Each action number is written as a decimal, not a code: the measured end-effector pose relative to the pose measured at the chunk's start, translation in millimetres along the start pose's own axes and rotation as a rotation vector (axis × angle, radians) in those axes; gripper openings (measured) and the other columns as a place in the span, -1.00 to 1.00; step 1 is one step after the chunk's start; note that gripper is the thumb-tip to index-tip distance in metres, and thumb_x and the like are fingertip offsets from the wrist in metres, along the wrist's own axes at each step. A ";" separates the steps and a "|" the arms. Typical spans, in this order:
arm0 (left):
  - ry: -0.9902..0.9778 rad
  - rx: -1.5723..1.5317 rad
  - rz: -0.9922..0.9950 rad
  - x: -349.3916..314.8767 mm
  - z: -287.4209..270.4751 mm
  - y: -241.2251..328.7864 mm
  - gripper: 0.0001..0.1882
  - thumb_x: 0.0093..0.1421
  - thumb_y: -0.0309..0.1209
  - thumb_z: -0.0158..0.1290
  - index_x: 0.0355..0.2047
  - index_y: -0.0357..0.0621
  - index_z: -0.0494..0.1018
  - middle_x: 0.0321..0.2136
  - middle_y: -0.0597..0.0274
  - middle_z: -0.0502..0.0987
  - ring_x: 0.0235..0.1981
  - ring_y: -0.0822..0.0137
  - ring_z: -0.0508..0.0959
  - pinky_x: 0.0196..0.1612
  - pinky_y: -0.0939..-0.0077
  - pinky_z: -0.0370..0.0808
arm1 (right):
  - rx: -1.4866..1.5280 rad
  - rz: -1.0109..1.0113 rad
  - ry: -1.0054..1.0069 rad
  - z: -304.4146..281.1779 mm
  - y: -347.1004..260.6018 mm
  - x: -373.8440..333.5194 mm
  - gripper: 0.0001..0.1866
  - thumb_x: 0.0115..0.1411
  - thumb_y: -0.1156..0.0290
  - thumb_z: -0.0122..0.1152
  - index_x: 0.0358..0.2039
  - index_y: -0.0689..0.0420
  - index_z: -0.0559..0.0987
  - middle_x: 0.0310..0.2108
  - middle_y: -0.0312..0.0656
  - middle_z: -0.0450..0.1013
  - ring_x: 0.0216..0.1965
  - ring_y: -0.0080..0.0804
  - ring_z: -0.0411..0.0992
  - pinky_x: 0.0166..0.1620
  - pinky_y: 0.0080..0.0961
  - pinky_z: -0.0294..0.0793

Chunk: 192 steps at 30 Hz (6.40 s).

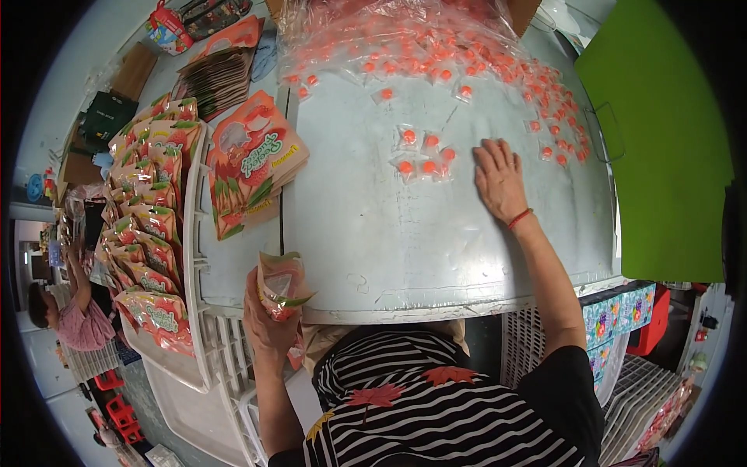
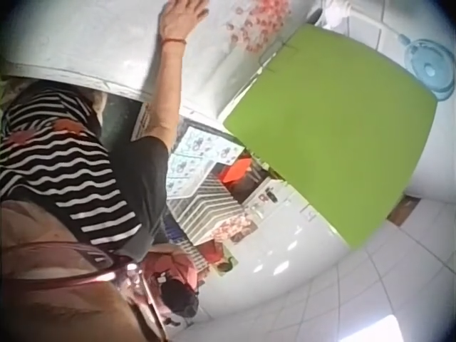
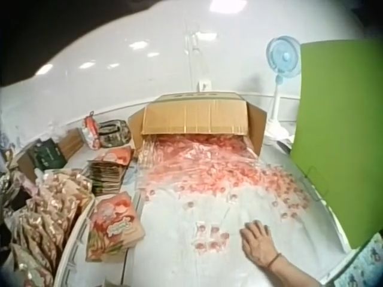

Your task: Packing small individually wrapped candies into plastic resealable bags and organizing them on a tray.

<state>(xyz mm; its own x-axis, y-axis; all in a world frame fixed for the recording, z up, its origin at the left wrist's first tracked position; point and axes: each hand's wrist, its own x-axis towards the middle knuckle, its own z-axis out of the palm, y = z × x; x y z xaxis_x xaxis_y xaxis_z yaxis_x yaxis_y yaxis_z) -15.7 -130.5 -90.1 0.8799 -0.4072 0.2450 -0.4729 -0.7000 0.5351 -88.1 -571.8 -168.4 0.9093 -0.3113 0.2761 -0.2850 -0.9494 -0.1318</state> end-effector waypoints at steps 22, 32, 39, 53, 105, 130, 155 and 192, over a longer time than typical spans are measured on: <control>0.025 -0.025 -0.017 8.8 5.5 22.7 -0.16 -0.17 -0.49 0.29 0.14 -0.19 0.14 -0.08 -0.13 0.44 -0.08 -0.11 0.48 -0.07 0.21 0.45 | 0.265 -0.302 0.147 41.4 -186.3 32.5 -0.51 0.03 -0.02 0.17 -0.07 -0.03 0.50 0.01 -0.14 0.32 0.09 -0.03 0.21 0.01 0.07 0.19; 0.058 -0.055 0.033 19.3 -4.7 12.9 -0.14 -0.18 -0.54 0.24 0.17 -0.15 0.12 -0.09 -0.11 0.45 -0.09 -0.10 0.49 -0.06 0.22 0.44 | 0.286 -0.078 0.384 -9.5 -31.6 59.4 -0.50 0.02 0.16 0.22 -0.04 0.10 0.46 0.00 0.00 0.33 0.09 0.00 0.25 0.11 -0.04 0.19; -0.036 -0.050 0.053 18.1 2.5 12.7 -0.11 -0.20 -0.53 0.27 0.18 -0.18 0.10 -0.04 -0.11 0.41 -0.07 -0.12 0.47 -0.05 0.20 0.44 | 0.044 0.345 0.251 -11.7 141.8 25.6 -0.49 0.21 0.05 -0.05 0.08 0.09 0.38 0.15 0.03 0.23 0.17 -0.09 0.19 0.12 -0.03 0.18; 0.040 -0.105 0.094 30.1 0.8 11.5 -0.15 -0.12 -0.48 0.28 0.18 -0.25 0.11 -0.04 -0.13 0.41 -0.02 -0.01 0.46 0.01 0.28 0.39 | 1.832 0.790 0.637 -37.1 127.1 -7.3 -0.53 0.33 0.10 -0.25 0.04 0.21 0.33 0.05 -0.03 0.33 0.04 -0.15 0.34 0.10 -0.21 0.32; 0.047 -0.117 0.169 44.3 7.5 22.1 -0.10 -0.15 -0.49 0.28 0.20 -0.24 0.08 -0.05 -0.17 0.41 -0.03 -0.06 0.46 0.02 0.27 0.38 | 0.533 -0.148 0.223 20.3 -144.1 20.3 -0.46 0.03 0.01 0.21 -0.02 0.01 0.43 0.03 -0.01 0.26 0.16 0.08 0.13 0.06 0.23 0.09; 0.049 -0.143 0.184 41.8 11.8 18.3 -0.10 -0.16 -0.55 0.27 0.21 -0.25 0.08 -0.02 -0.14 0.39 -0.01 0.00 0.45 0.04 0.25 0.37 | 1.635 0.896 0.842 -56.6 219.2 -28.5 -0.59 0.34 0.21 -0.25 0.06 0.16 0.36 -0.06 -0.11 0.44 0.04 -0.34 0.36 0.02 -0.43 0.32; 0.017 -0.146 0.157 43.2 11.2 22.9 -0.12 -0.14 -0.54 0.29 0.19 -0.29 0.10 -0.01 -0.10 0.39 -0.02 0.09 0.45 0.05 0.32 0.36 | 1.018 0.632 0.338 -39.1 183.6 -19.3 -0.40 0.33 -0.06 -0.45 0.14 0.07 0.34 0.07 -0.15 0.37 0.18 -0.26 0.21 0.27 -0.28 -0.01; -0.114 -0.344 0.333 85.5 31.5 32.0 0.08 -0.36 -0.41 0.41 0.17 -0.31 0.06 0.05 -0.13 0.30 0.07 -0.10 0.32 0.14 0.16 0.26 | 0.261 -0.263 0.162 5.8 -81.7 28.4 -0.73 0.02 0.20 0.31 -0.39 0.10 0.52 -0.33 -0.20 0.47 -0.33 -0.26 0.46 -0.37 -0.39 0.48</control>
<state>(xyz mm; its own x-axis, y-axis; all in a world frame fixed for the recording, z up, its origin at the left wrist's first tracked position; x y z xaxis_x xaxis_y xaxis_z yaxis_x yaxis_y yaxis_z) 42.9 -206.2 -77.4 0.6636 -0.6512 0.3683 -0.6679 -0.2940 0.6837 -37.2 -502.8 -155.4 0.8755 -0.0816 0.4763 0.0566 -0.9616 -0.2687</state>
